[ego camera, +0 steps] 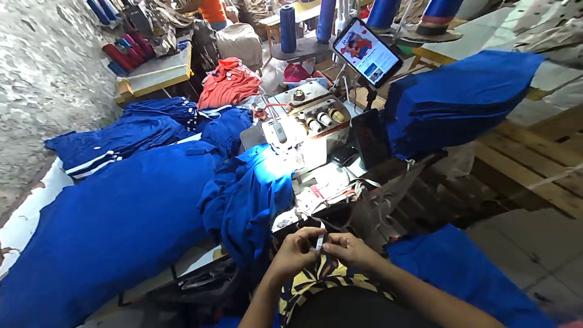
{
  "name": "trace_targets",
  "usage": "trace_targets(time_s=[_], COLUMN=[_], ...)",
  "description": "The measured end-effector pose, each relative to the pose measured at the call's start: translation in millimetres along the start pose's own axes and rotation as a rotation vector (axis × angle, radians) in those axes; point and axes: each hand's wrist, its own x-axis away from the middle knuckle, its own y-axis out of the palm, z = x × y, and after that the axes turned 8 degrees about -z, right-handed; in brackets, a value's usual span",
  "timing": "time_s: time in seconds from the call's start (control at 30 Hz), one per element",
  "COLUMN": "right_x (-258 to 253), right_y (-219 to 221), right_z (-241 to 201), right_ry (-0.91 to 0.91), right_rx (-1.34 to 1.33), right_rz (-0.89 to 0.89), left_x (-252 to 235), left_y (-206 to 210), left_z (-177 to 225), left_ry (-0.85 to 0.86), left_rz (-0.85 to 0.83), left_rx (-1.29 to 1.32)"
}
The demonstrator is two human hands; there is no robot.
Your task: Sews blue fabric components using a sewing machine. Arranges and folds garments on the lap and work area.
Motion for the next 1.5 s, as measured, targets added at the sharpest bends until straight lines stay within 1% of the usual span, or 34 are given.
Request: trace_targets(time_s=[0.17, 0.47, 0.57, 0.73, 0.8, 0.93, 1.03, 1.1, 1.13, 1.2, 1.27, 1.3, 1.33, 1.37, 1.43, 1.5], right_x=[-1.2, -5.1, -6.0, -10.6, -10.5, -8.1, -8.1, -9.2, -8.8, -8.8, -12.9, -17.7, -24.9, -35.2, -65.2, -102.6], right_y=[-0.6, 1.3, 4.1, 2.3, 1.8, 1.2, 2.7, 3.9, 4.3, 3.4, -1.1, -4.3, -7.3, -9.3, -11.8, -13.6], right_z=[0.0, 7.3, 3.4, 1.9, 1.7, 1.6, 3.9, 5.9, 4.9, -2.1, -14.5, -23.3, -32.6, -41.4, -56.9, -68.0], right_ry=[-0.001, -0.030, -0.015, -0.003, 0.029, 0.065, 0.049, 0.018, 0.004, -0.040, -0.126, -0.181, -0.249, -0.326, -0.448, -0.503], right_rx=[-0.053, -0.069, -0.095, -0.198, -0.232, -0.223, -0.209, -0.214, -0.209, -0.131, 0.022, 0.107, 0.186, 0.257, 0.321, 0.213], right_rz=[-0.015, 0.011, -0.005, -0.125, -0.153, -0.157, -0.122, -0.088, -0.069, -0.021, 0.041, 0.088, 0.151, 0.236, 0.399, 0.453], left_x=[-1.5, -2.9, -1.8, -1.8, -2.1, -3.3, -4.2, -5.3, -5.8, -4.5, -1.7, -1.3, -0.3, 1.8, -0.5, -16.1], left_y=[-0.7, -0.9, -4.6, -7.7, -8.2, -8.1, -6.9, -7.1, -7.7, -8.6, -5.6, -5.2, -7.8, -13.4, -33.8, -61.8], left_z=[-3.2, -10.6, -10.0, -1.9, 0.5, 1.4, 1.6, -1.7, -5.6, -14.6, -14.8, -5.1, 10.2, 27.5, 63.5, 96.3], left_ry=[-0.016, -0.031, -0.019, -0.087, -0.115, -0.164, -0.183, -0.191, -0.191, -0.202, -0.344, -0.433, -0.454, -0.383, -0.121, 0.085], left_rz=[-0.029, 0.001, -0.012, -0.014, -0.026, -0.041, -0.045, -0.050, -0.063, -0.139, -0.251, -0.309, -0.330, -0.296, -0.177, -0.053], left_rx=[0.027, 0.065, 0.060, 0.120, 0.115, 0.081, 0.082, 0.002, -0.099, -0.439, -0.723, -0.815, -0.882, -0.938, -1.031, -1.080])
